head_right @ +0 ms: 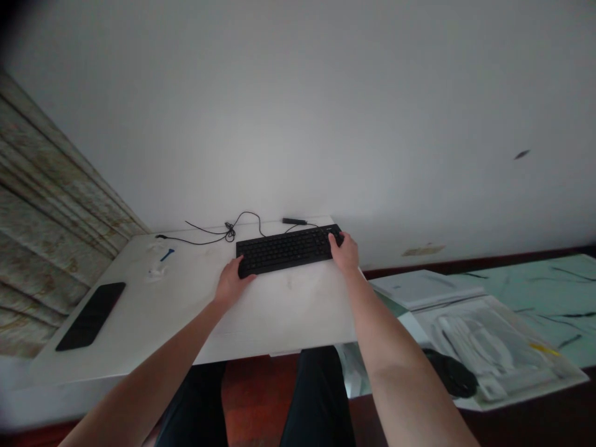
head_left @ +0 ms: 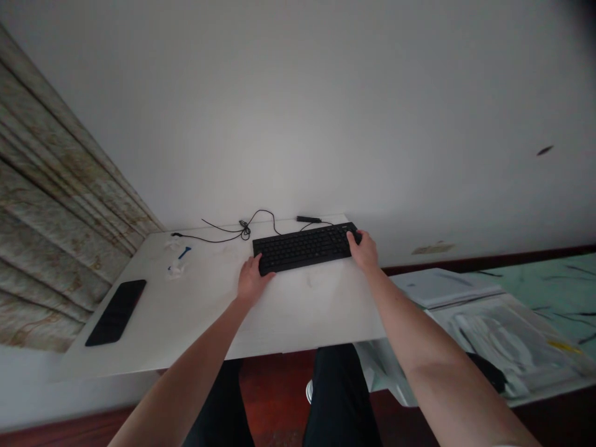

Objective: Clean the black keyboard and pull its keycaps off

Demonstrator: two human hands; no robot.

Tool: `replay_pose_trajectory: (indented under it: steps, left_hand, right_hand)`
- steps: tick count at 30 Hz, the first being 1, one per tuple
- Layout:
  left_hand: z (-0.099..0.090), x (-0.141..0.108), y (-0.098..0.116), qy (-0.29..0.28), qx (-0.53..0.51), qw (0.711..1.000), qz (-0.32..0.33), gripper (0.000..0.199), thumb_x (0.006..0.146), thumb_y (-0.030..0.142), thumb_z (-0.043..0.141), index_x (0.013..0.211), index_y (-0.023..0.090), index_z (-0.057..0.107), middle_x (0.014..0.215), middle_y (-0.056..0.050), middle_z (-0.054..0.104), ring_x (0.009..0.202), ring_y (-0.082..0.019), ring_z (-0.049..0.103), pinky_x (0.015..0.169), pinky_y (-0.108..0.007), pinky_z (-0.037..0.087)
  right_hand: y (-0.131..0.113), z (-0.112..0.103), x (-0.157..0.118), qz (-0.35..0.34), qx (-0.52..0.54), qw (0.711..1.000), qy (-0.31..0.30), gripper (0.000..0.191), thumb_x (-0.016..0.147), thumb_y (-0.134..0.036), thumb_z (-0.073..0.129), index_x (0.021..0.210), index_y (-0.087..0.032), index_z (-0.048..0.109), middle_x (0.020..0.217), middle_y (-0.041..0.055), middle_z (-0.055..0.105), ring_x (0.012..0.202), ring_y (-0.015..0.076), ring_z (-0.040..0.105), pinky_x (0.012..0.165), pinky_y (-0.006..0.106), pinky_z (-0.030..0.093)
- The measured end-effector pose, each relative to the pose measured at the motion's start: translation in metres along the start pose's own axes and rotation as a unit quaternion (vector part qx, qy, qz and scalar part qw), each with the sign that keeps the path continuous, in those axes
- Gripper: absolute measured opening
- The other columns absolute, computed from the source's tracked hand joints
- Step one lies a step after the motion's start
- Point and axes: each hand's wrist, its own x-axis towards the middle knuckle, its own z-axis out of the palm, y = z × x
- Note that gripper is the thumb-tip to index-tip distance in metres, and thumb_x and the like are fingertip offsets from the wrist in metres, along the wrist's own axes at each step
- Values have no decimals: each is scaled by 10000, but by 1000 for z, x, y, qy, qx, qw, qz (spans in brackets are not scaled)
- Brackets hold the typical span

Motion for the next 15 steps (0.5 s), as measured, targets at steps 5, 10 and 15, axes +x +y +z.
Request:
replay_pose_trajectory:
  steps: [5, 10, 15]
  left_hand:
    - [2, -3, 2, 5, 6, 1000, 3, 693, 837, 432, 721, 1434, 169, 487, 1374, -182, 597, 1319, -342, 535, 1150, -502, 390]
    - [-6, -1, 9, 18, -15, 1000, -7, 729, 802, 429, 756, 1431, 190, 474, 1391, -182, 585, 1342, -357, 512, 1172, -523, 356]
    - [-14, -15, 21, 69, -65, 995, -5, 542, 864, 386, 671, 1339, 164, 532, 1372, -185, 562, 1343, -320, 497, 1139, -499, 401]
  right_hand:
    - [3, 10, 19, -14, -14, 1000, -12, 707, 912, -709, 442, 1324, -148, 573, 1223, 210, 654, 1166, 345, 587, 1002, 496, 443]
    - [0, 15, 10, -72, -48, 996, 30, 644, 965, -604, 403, 1356, -108, 533, 1372, 263, 546, 1267, 379, 501, 1053, 558, 382]
    - [-13, 8, -35, -105, -113, 987, 53, 542, 971, -485, 449, 1354, -107, 516, 1454, 279, 455, 1345, 422, 404, 1091, 648, 283]
